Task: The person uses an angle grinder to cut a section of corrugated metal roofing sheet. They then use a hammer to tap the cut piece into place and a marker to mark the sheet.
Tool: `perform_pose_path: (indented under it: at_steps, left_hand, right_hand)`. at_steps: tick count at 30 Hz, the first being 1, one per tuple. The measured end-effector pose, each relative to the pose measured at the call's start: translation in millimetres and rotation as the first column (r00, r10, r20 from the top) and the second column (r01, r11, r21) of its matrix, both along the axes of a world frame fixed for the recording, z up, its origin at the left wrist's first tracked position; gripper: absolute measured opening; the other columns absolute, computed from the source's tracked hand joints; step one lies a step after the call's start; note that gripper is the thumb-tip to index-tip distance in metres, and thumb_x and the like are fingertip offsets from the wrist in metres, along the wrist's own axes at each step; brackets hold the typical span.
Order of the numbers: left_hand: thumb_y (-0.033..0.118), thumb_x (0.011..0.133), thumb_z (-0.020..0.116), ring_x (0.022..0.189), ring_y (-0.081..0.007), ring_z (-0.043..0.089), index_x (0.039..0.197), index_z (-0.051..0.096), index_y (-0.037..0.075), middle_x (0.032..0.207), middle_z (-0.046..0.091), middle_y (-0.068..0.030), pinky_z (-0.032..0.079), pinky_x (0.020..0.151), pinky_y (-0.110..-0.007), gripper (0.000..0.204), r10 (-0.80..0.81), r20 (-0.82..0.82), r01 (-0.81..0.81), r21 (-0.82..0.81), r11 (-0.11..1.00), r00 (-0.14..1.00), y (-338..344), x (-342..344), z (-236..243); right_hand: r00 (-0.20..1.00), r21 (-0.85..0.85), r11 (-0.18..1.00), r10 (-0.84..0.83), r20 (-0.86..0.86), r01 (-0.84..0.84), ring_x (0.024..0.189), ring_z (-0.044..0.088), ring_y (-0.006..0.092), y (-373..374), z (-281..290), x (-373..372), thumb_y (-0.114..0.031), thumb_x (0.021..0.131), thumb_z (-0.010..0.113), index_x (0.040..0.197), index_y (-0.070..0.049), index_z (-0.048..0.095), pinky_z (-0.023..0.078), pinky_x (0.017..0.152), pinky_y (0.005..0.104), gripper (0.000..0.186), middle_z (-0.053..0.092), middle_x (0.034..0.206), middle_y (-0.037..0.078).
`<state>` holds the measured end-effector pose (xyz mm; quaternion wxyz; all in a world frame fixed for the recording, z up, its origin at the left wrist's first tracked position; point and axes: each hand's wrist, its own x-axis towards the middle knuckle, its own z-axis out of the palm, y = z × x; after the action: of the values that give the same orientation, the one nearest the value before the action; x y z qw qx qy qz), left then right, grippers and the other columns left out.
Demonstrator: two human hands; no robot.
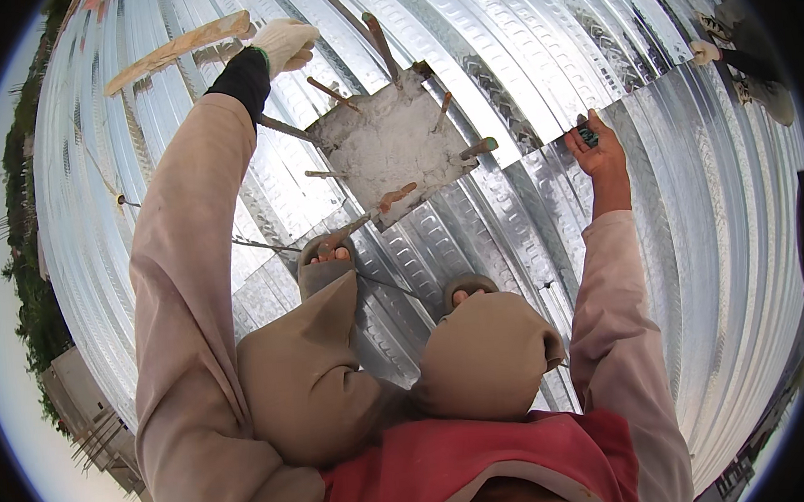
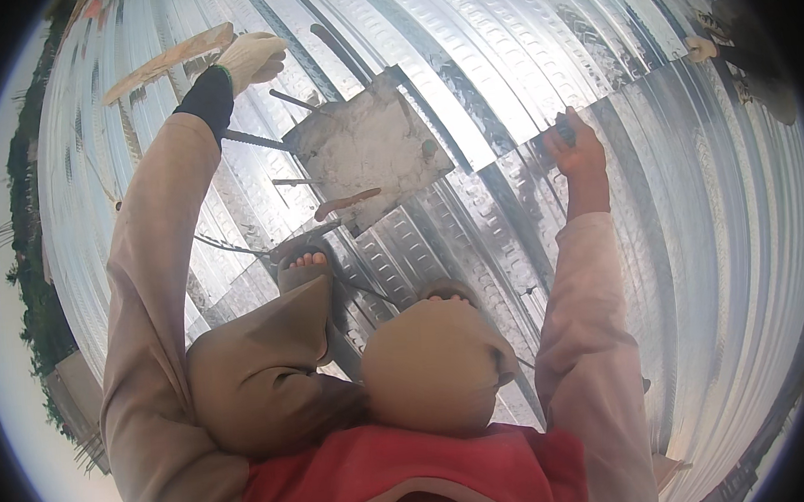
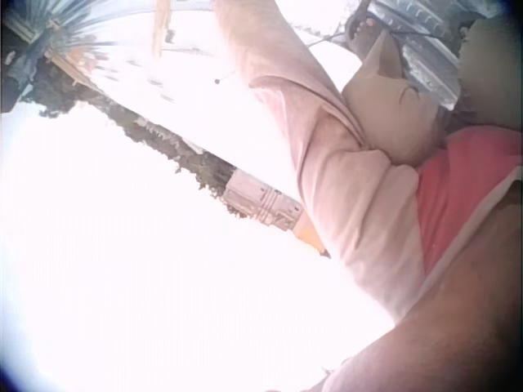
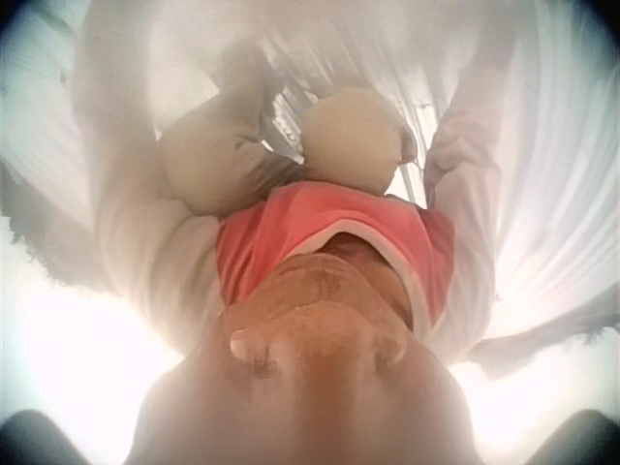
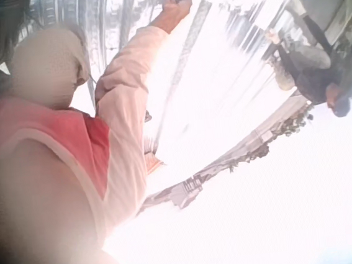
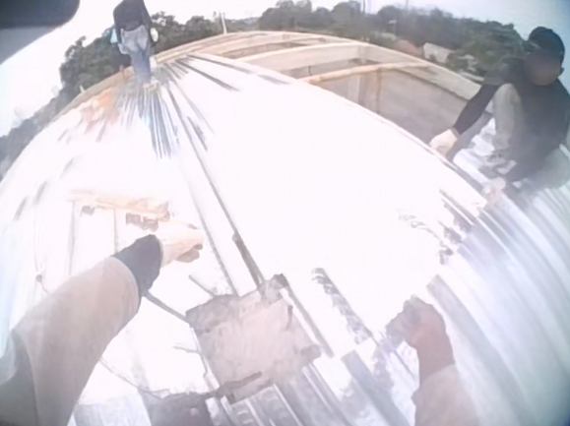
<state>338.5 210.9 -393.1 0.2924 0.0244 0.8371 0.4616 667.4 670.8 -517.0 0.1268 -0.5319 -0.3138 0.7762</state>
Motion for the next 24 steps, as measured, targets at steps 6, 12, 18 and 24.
perform_pose_path:
  at_steps: [6, 12, 18, 24]
  left_hand:
    - [0.021, 0.094, 0.074, 0.093, -0.0229, 0.075, 0.113, 0.069, -0.003, 0.102, 0.075, -0.01, 0.062, 0.078, -0.035, 0.031, -0.58, -0.208, 0.546, -0.201, 0.813, 0.787, 27, -74, -85]
    - [0.031, 0.092, 0.07, 0.095, -0.0249, 0.076, 0.124, 0.072, -0.005, 0.102, 0.078, -0.0172, 0.061, 0.079, -0.039, 0.048, -0.637, -0.358, 0.439, -0.496, 0.749, 0.683, 44, -63, -89]
    - [0.036, 0.096, 0.06, 0.109, -0.0435, 0.076, 0.12, 0.079, 0.0, 0.112, 0.079, -0.0277, 0.058, 0.102, -0.049, 0.047, -0.354, -0.55, 0.227, -0.287, 0.931, 0.756, 34, -48, -94]
    - [0.037, 0.096, 0.06, 0.108, -0.0463, 0.076, 0.118, 0.079, -0.002, 0.111, 0.078, -0.03, 0.059, 0.1, -0.05, 0.049, -0.327, -0.589, 0.207, -0.263, 0.942, 0.739, 35, -45, -87]
  right_hand:
    - [0.974, 0.356, 0.907, 0.225, 0.041, -0.224, 0.117, 0.065, 0.0312, 58, -71, 33, -0.025, 0.097, 0.085, 0.128, -0.005, 0.066, 0.057, 0.106, 0.0486, 0.041, 0.068, 0.123, 0.014]
    - [0.977, 0.421, 0.884, 0.158, 0.141, -0.203, 0.092, 0.068, 0.0256, 22, -49, 18, -0.023, 0.096, 0.088, 0.109, -0.007, 0.075, 0.063, 0.088, 0.0408, 0.024, 0.072, 0.098, 0.008]
    - [0.975, 0.309, 0.95, -0.107, 0.195, 0.042, 0.069, 0.069, 0.0214, -6, -10, -6, -0.019, 0.098, 0.086, 0.102, -0.005, 0.075, 0.061, 0.057, 0.0313, 0.018, 0.071, 0.085, 0.008]
    - [0.971, 0.295, 0.954, -0.124, 0.207, 0.059, 0.066, 0.069, 0.0244, -16, -3, -13, -0.017, 0.101, 0.081, 0.1, -0.002, 0.071, 0.06, 0.054, 0.0325, 0.017, 0.07, 0.081, 0.011]
